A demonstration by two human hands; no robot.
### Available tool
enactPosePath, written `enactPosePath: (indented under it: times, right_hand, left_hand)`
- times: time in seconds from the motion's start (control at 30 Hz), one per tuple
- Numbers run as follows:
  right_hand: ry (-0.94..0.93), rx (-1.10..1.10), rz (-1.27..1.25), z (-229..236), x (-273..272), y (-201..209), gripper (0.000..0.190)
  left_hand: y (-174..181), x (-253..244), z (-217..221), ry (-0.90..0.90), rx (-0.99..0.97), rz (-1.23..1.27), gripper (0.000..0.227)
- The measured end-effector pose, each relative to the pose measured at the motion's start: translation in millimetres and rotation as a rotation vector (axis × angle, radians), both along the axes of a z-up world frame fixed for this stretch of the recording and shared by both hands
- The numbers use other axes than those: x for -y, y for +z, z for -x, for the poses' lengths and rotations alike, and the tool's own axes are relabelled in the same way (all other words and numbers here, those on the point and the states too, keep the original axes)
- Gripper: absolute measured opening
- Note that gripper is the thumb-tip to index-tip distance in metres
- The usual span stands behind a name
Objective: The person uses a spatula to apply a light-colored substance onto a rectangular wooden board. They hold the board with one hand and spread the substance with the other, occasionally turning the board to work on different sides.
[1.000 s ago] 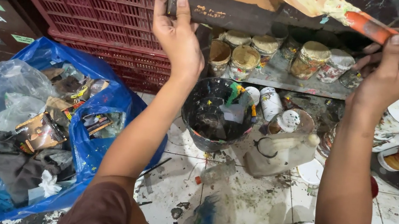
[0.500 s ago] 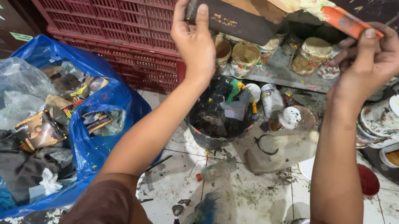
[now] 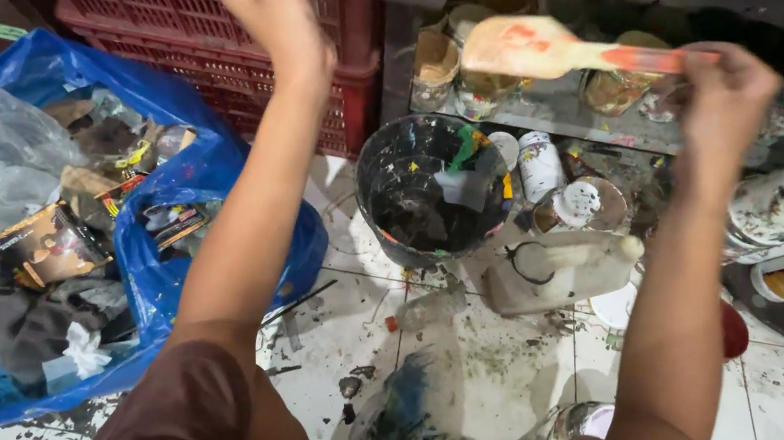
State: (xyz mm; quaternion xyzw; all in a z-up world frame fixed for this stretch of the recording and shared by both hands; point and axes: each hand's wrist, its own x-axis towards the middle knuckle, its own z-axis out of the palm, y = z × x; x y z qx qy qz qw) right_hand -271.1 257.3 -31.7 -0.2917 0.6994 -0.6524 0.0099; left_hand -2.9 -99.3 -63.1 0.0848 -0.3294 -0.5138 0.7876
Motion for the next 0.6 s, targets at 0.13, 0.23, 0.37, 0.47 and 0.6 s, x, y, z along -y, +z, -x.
enactPosePath:
  times: [0.13, 0.23, 0.37, 0.47, 0.6]
  right_hand:
    - [-0.002, -0.14, -0.188, -11, 64, -49, 0.01]
    - [0.062, -0.117, -0.055, 13, 124, -107, 0.017]
    - [-0.131, -0.295, -0.196, 46, 206, -169, 0.021]
    - [-0.074, -0.363, -0.255, 66, 264, -205, 0.027]
    - [0.06, -0.538, -0.31, 66, 277, -233, 0.085]
  left_hand:
    - [12, -4, -4, -0.158, -0.139, -0.14, 0.039]
    - [22, -8, -6, -0.233, -0.179, -0.2, 0.049]
    - [39, -20, -5, -0.164, -0.206, -0.364, 0.044]
    - [48, -31, -2, -0.194, -0.192, -0.455, 0.044]
    - [73, -56, -6, -0.205, -0.121, -0.527, 0.065]
